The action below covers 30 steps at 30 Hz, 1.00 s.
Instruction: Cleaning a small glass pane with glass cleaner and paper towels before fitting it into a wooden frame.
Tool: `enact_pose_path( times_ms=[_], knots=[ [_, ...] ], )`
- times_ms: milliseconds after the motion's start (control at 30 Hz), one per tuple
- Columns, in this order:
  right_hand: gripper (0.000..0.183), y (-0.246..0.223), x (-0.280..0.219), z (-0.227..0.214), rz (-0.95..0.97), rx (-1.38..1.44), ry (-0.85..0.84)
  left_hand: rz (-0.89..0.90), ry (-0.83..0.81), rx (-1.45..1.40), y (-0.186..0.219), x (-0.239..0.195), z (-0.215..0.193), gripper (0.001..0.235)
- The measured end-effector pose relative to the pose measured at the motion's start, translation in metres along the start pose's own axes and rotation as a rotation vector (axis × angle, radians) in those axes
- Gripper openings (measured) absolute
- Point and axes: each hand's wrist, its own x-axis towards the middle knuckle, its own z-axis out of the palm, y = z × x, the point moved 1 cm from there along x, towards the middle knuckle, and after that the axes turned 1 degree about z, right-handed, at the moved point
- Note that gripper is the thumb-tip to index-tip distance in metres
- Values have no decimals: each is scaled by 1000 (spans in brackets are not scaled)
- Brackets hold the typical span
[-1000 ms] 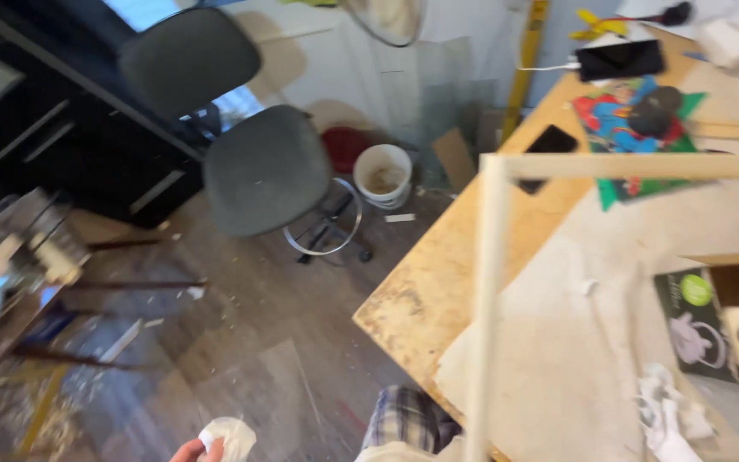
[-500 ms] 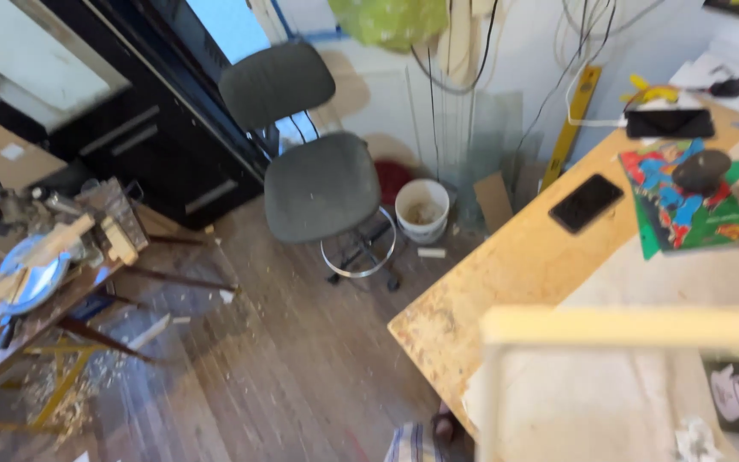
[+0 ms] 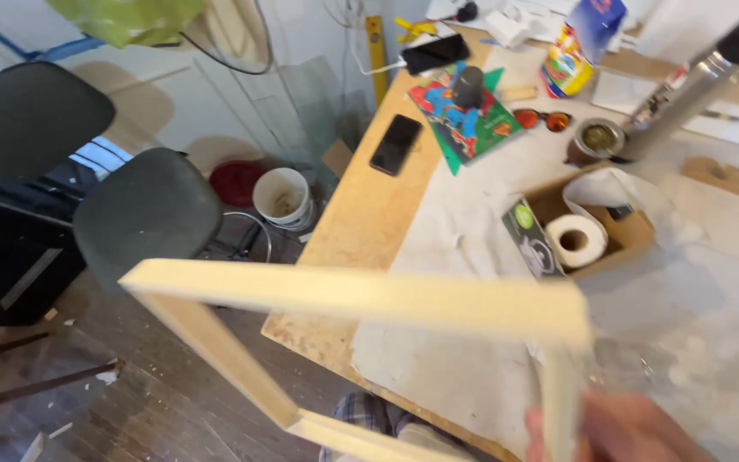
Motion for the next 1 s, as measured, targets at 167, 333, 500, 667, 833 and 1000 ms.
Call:
enact_pose_path(
  times_ms=[167,333,500,667,833,1000],
  knots=[
    [46,44,37,33,-1226,-120,744,-42,-79,50,0,-2,42,13],
    [38,68,120,34,-1140,-67,758,-88,-52,147,-1,-14,39,13],
    [37,99,203,39,-1108,-34,767,72,-212,109,-10,4,128,19],
    [38,102,215,34,-1030,-68,799,54,-348,52,-24,17,195,15],
    [39,105,218,31,-1007,-53,799,22,-419,83,-25,8,223,16],
    [39,102,213,35,-1013,-37,792,25,-468,224,-25,4,236,17]
  ],
)
